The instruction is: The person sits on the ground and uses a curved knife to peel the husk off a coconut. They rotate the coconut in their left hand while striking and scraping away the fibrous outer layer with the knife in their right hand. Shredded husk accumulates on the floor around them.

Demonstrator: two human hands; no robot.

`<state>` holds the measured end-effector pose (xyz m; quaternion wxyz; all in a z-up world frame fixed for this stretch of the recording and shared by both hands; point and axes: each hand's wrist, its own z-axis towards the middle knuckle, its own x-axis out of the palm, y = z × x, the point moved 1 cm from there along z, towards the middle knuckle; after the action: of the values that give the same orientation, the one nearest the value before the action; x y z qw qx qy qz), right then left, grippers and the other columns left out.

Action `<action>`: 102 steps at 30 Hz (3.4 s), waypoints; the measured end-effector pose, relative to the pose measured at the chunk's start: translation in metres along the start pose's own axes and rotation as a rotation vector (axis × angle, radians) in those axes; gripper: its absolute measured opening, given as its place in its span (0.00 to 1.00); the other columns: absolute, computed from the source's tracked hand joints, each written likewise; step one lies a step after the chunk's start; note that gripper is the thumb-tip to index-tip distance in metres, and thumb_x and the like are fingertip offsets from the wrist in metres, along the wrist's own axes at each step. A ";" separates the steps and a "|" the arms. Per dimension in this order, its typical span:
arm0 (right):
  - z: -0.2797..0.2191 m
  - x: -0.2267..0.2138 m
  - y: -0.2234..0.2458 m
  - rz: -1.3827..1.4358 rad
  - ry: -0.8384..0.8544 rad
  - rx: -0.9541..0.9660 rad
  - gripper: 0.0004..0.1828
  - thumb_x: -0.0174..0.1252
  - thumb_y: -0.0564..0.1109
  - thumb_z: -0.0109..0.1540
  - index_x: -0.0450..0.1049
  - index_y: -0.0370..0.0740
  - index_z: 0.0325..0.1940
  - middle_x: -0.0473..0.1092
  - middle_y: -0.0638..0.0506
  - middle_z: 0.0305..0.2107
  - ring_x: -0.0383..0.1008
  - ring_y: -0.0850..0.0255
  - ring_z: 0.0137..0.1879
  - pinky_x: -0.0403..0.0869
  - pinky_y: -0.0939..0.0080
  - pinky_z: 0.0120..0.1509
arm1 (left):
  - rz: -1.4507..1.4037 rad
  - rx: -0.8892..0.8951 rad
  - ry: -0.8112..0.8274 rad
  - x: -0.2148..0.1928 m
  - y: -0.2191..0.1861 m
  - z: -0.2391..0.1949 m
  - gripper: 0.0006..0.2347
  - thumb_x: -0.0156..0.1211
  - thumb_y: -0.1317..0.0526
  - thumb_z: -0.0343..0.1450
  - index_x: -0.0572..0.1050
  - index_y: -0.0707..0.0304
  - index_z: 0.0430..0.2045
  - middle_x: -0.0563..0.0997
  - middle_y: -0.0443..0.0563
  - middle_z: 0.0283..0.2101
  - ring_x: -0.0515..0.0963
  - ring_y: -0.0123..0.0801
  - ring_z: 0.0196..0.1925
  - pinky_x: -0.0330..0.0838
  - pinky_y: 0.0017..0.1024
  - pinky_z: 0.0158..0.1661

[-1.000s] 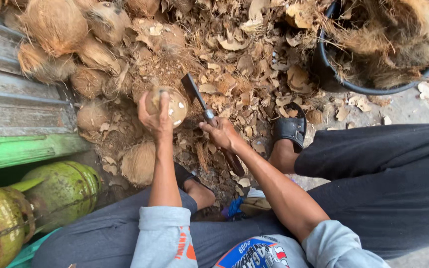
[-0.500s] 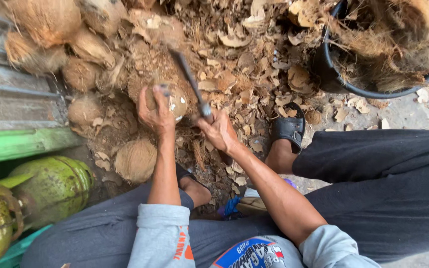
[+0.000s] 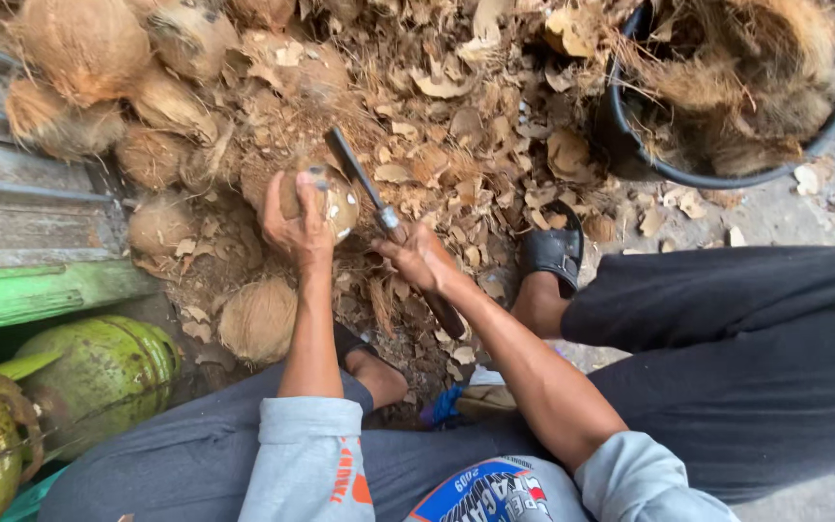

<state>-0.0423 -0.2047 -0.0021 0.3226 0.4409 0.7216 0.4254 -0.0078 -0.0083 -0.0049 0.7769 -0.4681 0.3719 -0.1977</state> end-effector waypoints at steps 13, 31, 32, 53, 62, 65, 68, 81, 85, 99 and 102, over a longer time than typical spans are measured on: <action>0.031 0.020 -0.070 0.396 0.152 -0.008 0.05 0.53 0.39 0.58 0.73 0.42 0.37 0.78 0.56 0.30 0.67 0.67 0.19 0.63 0.69 0.16 | -0.014 0.039 0.037 0.000 -0.002 0.003 0.22 0.59 0.45 0.73 0.75 0.65 0.50 0.79 0.56 0.45 0.80 0.38 0.44 0.76 0.39 0.43; 0.009 -0.005 -0.002 -0.121 0.006 0.085 0.18 0.61 0.52 0.66 0.72 0.39 0.26 0.66 0.52 0.15 0.62 0.64 0.18 0.63 0.63 0.22 | 0.176 0.238 0.066 0.019 0.003 -0.002 0.17 0.56 0.45 0.74 0.72 0.59 0.42 0.76 0.51 0.41 0.75 0.35 0.45 0.71 0.44 0.48; 0.006 -0.003 -0.001 -0.061 0.037 0.126 0.17 0.61 0.51 0.65 0.70 0.40 0.27 0.65 0.53 0.15 0.62 0.64 0.18 0.64 0.62 0.21 | 0.166 0.232 0.061 0.010 0.006 -0.001 0.17 0.56 0.45 0.73 0.71 0.59 0.41 0.75 0.52 0.40 0.75 0.35 0.44 0.71 0.43 0.48; 0.006 0.000 -0.007 0.189 0.114 0.347 0.16 0.58 0.51 0.64 0.67 0.42 0.26 0.63 0.54 0.12 0.55 0.64 0.13 0.58 0.65 0.15 | 0.228 0.407 0.064 0.003 -0.006 -0.002 0.35 0.68 0.39 0.63 0.64 0.64 0.55 0.65 0.68 0.57 0.69 0.52 0.58 0.66 0.55 0.52; -0.004 -0.022 0.018 0.084 -0.066 0.057 0.17 0.57 0.50 0.65 0.63 0.44 0.25 0.62 0.55 0.14 0.59 0.65 0.16 0.63 0.65 0.19 | -0.007 -0.111 0.037 -0.007 -0.002 -0.003 0.36 0.62 0.38 0.63 0.65 0.57 0.63 0.71 0.59 0.62 0.71 0.46 0.65 0.65 0.58 0.58; -0.003 -0.014 0.019 0.005 -0.167 -0.146 0.18 0.57 0.47 0.66 0.61 0.43 0.24 0.62 0.55 0.15 0.60 0.66 0.19 0.66 0.66 0.23 | 0.215 -0.071 0.008 0.002 0.006 -0.013 0.36 0.64 0.38 0.63 0.65 0.58 0.62 0.68 0.61 0.60 0.74 0.46 0.59 0.71 0.56 0.52; 0.002 -0.005 0.008 -0.005 -0.099 -0.056 0.15 0.55 0.45 0.65 0.64 0.42 0.24 0.64 0.55 0.16 0.62 0.66 0.19 0.68 0.64 0.24 | 0.275 0.010 -0.030 0.007 0.008 -0.014 0.34 0.64 0.38 0.63 0.66 0.57 0.60 0.73 0.57 0.58 0.77 0.43 0.57 0.73 0.53 0.52; 0.008 -0.008 -0.011 0.024 -0.125 -0.240 0.13 0.58 0.47 0.66 0.69 0.36 0.33 0.64 0.53 0.16 0.60 0.65 0.19 0.63 0.64 0.22 | 0.254 0.150 -0.007 0.006 0.007 -0.020 0.31 0.63 0.42 0.63 0.68 0.58 0.58 0.73 0.58 0.53 0.77 0.41 0.53 0.75 0.48 0.49; 0.012 0.000 -0.035 -0.009 0.063 0.212 0.11 0.55 0.44 0.64 0.74 0.37 0.29 0.69 0.51 0.17 0.63 0.65 0.19 0.65 0.63 0.22 | 0.323 0.229 0.075 0.010 0.001 -0.013 0.31 0.64 0.41 0.61 0.69 0.57 0.56 0.71 0.58 0.51 0.75 0.43 0.52 0.74 0.48 0.47; 0.035 -0.028 -0.066 0.196 0.281 0.143 0.11 0.57 0.40 0.64 0.69 0.27 0.43 0.68 0.48 0.24 0.55 0.65 0.18 0.54 0.65 0.16 | 0.135 0.141 0.272 -0.008 0.023 0.015 0.35 0.61 0.43 0.61 0.71 0.74 0.56 0.72 0.66 0.57 0.72 0.50 0.61 0.67 0.55 0.60; 0.047 -0.028 -0.066 0.521 0.297 0.302 0.11 0.54 0.39 0.62 0.64 0.42 0.48 0.76 0.45 0.27 0.56 0.65 0.18 0.55 0.66 0.16 | 0.117 0.148 0.281 -0.011 0.031 0.023 0.38 0.62 0.43 0.61 0.69 0.79 0.60 0.69 0.73 0.64 0.67 0.56 0.67 0.60 0.58 0.65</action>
<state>-0.0151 -0.2311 -0.0794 0.0252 0.5864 0.6787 0.4414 0.0015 0.0269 -0.0214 0.7599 -0.3548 0.4878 -0.2424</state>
